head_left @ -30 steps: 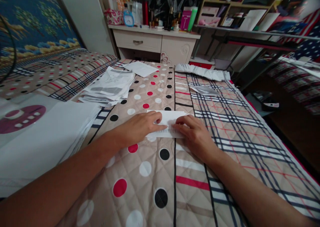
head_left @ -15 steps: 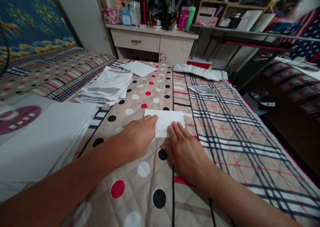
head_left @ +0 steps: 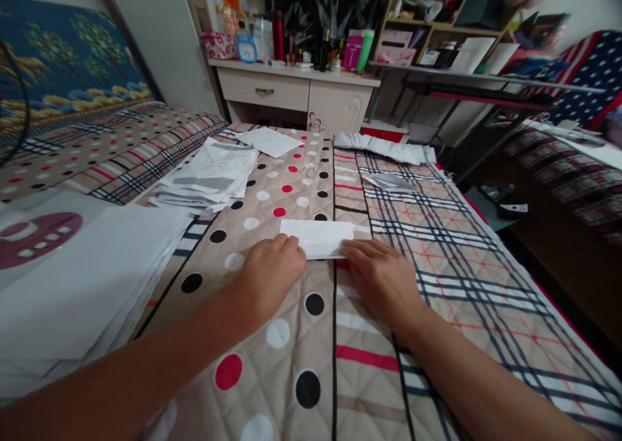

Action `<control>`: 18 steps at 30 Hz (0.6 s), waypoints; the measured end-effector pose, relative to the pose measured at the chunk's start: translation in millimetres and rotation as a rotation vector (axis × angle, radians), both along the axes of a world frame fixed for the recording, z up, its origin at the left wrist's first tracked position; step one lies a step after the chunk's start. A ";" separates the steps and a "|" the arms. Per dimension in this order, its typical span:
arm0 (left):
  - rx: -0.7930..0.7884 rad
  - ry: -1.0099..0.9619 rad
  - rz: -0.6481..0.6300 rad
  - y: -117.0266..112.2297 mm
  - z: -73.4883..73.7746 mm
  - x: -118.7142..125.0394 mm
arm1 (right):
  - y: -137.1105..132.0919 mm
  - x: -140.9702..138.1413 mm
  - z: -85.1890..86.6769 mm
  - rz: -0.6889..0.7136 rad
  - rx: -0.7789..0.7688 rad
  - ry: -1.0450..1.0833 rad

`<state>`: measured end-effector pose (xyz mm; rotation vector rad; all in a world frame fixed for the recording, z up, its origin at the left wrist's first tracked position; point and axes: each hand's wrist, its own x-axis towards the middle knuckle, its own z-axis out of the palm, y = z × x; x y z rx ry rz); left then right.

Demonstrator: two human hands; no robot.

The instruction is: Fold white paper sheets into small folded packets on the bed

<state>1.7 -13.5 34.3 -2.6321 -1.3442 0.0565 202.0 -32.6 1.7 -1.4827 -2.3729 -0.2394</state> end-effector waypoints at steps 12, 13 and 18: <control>-0.600 -1.011 0.104 37.7 24.1 -36.5 | 6.4 11.6 50.5 -0.137 -0.432 1.117; -0.709 -1.062 0.135 40.0 19.1 -36.8 | 9.1 12.4 49.6 -0.150 -0.541 1.179; -0.946 -1.103 0.192 52.5 -18.9 -36.7 | 17.3 11.8 28.4 -0.198 -0.952 1.336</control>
